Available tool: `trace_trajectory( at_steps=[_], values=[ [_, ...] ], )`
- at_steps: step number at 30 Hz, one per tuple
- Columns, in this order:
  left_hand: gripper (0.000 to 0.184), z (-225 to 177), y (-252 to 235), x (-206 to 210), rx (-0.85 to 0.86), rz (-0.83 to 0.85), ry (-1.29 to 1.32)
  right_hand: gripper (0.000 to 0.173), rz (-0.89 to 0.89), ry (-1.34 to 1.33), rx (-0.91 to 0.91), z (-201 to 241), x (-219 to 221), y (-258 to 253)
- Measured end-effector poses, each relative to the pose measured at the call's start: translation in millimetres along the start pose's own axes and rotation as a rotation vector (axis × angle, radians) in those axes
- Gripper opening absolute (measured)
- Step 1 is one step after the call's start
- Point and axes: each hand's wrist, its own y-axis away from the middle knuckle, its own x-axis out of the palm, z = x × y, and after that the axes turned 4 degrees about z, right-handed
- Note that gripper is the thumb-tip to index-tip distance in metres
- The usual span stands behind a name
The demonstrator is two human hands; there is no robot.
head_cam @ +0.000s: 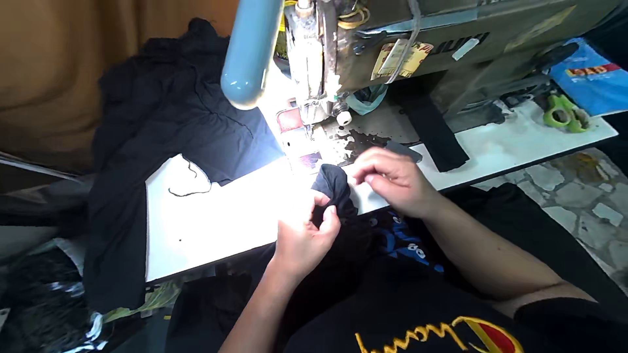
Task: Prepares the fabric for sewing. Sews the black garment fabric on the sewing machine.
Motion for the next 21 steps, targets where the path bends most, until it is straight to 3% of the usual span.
trace_trajectory(
  at_steps=[4,9,12,16,21],
  values=[
    [0.004,-19,-2,-27,0.073,0.114,0.077,0.02,0.174,0.09,-0.209,-16,-6,-15],
    [0.014,-9,-11,-57,0.205,0.15,-0.341,0.019,0.235,-0.039,-0.159,-24,-21,-2],
    [0.009,-8,-15,-54,0.197,0.234,-0.145,0.019,0.218,-0.17,-0.119,-27,-17,5],
    [0.007,-4,-21,-54,0.062,0.345,0.206,0.019,0.186,-0.201,-0.131,-24,-16,7],
    [0.003,1,-23,-54,0.038,0.359,0.346,0.01,0.132,-0.267,-0.128,-16,-14,8]
  ],
)
